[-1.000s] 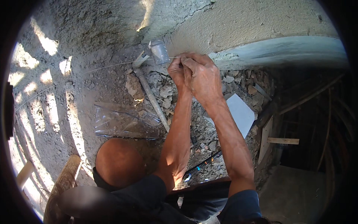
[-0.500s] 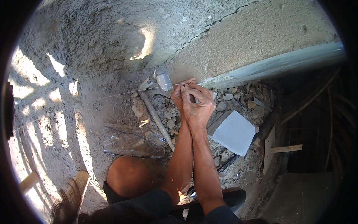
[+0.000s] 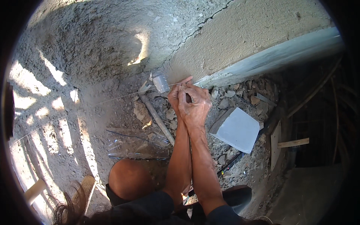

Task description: The person fits a plastic elbow onto a pipe protruding from a wall, taps it with a hammer, and then presses a rectangular white piece into mortar on the wall, tapping it with a hammer to secure it.

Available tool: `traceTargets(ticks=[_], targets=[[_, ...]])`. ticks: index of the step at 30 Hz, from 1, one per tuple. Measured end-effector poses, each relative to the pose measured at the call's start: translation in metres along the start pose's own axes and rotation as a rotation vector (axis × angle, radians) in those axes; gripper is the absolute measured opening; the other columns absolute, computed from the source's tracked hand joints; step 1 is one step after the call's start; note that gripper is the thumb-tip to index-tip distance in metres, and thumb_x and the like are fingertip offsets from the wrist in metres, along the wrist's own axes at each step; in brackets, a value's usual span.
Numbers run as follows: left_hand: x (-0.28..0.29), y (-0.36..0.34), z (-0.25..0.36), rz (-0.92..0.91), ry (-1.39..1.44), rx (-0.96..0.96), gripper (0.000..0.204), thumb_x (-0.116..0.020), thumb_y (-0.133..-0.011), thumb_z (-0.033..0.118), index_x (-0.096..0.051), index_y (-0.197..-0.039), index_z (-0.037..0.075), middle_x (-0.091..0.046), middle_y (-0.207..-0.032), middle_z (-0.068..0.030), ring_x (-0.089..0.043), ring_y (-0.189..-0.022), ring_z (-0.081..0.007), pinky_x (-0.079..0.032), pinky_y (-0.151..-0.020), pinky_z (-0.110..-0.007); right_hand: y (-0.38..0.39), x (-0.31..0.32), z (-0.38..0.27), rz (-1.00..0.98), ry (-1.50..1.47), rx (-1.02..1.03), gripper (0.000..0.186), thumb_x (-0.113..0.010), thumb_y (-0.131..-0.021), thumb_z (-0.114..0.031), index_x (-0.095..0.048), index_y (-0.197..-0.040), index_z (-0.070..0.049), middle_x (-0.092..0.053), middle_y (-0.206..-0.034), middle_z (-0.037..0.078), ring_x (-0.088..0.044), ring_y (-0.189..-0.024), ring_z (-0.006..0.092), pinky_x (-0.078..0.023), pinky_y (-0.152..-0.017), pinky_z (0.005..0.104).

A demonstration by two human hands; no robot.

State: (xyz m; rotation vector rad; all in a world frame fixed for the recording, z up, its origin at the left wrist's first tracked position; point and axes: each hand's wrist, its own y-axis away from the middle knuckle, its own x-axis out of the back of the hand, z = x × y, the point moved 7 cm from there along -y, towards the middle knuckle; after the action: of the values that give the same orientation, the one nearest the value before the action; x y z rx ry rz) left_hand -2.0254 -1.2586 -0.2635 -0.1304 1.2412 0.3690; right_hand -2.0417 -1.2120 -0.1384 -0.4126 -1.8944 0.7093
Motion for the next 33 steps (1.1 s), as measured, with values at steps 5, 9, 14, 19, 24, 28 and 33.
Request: traceTargets(ticks=[5, 9, 14, 19, 24, 28, 33], targets=[[-0.004, 0.001, 0.008, 0.038, -0.144, 0.011, 0.027, -0.054, -0.1, 0.008, -0.07, -0.113, -0.008, -0.066, -0.091, -0.0003, -0.059, -0.081, -0.0099, -0.048, -0.073, -0.024, -0.002, 0.0, -0.003, -0.006, 0.005, 0.013, 0.008, -0.08, -0.08, -0.008, -0.077, -0.086, -0.003, -0.076, -0.093, 0.015, -0.072, -0.085, 0.0277, -0.053, -0.082, 0.0366], [0.002, -0.001, 0.003, 0.059, -0.11, -0.007, 0.026, -0.052, -0.1, 0.007, -0.069, -0.113, -0.009, -0.066, -0.091, -0.0017, -0.061, -0.08, -0.0107, -0.05, -0.073, -0.025, -0.003, -0.002, -0.007, -0.029, 0.041, 0.02, 0.008, -0.08, -0.08, -0.007, -0.077, -0.085, -0.002, -0.076, -0.093, 0.016, -0.073, -0.088, 0.0288, -0.053, -0.082, 0.0373], [-0.002, 0.003, -0.009, 0.115, 0.125, 0.003, 0.02, -0.055, -0.097, 0.003, -0.067, -0.108, -0.009, -0.067, -0.091, -0.0061, -0.063, -0.078, -0.0142, -0.052, -0.072, -0.026, -0.003, 0.0, 0.003, -0.021, 0.025, 0.042, 0.007, -0.079, -0.08, -0.007, -0.077, -0.085, -0.003, -0.076, -0.093, 0.014, -0.072, -0.086, 0.0293, -0.053, -0.082, 0.0374], [0.01, -0.002, -0.008, 0.075, 0.1, -0.044, 0.016, -0.057, -0.095, -0.001, -0.068, -0.104, -0.007, -0.067, -0.09, -0.0062, -0.063, -0.079, -0.0133, -0.052, -0.073, -0.026, 0.0, -0.005, -0.003, -0.035, 0.007, -0.003, 0.011, -0.079, -0.077, -0.007, -0.077, -0.088, -0.006, -0.075, -0.097, 0.012, -0.068, -0.085, 0.0299, -0.053, -0.082, 0.0388], [0.01, -0.003, -0.005, 0.096, 0.02, -0.069, 0.015, -0.059, -0.093, -0.001, -0.069, -0.103, -0.007, -0.066, -0.085, -0.0056, -0.063, -0.076, -0.0134, -0.052, -0.07, -0.026, 0.005, -0.007, 0.001, -0.007, -0.001, -0.001, 0.009, -0.079, -0.077, -0.007, -0.077, -0.086, -0.007, -0.076, -0.097, 0.012, -0.068, -0.086, 0.0292, -0.053, -0.082, 0.0385], [0.005, -0.005, -0.015, 0.083, 0.072, -0.066, 0.013, -0.06, -0.092, -0.003, -0.069, -0.101, -0.006, -0.067, -0.085, -0.0064, -0.063, -0.076, -0.0135, -0.052, -0.07, -0.026, 0.002, -0.001, 0.006, -0.003, 0.005, -0.011, 0.009, -0.079, -0.077, -0.007, -0.077, -0.086, -0.006, -0.076, -0.097, 0.011, -0.069, -0.085, 0.0285, -0.054, -0.081, 0.0379], [0.004, -0.002, -0.006, 0.083, 0.072, -0.047, 0.01, -0.062, -0.09, -0.002, -0.068, -0.098, -0.005, -0.067, -0.087, -0.006, -0.063, -0.078, -0.0139, -0.052, -0.076, -0.027, 0.006, 0.001, 0.004, 0.0, -0.068, -0.071, 0.01, -0.079, -0.079, -0.007, -0.078, -0.09, -0.006, -0.076, -0.096, 0.011, -0.07, -0.085, 0.0283, -0.054, -0.08, 0.0364]])
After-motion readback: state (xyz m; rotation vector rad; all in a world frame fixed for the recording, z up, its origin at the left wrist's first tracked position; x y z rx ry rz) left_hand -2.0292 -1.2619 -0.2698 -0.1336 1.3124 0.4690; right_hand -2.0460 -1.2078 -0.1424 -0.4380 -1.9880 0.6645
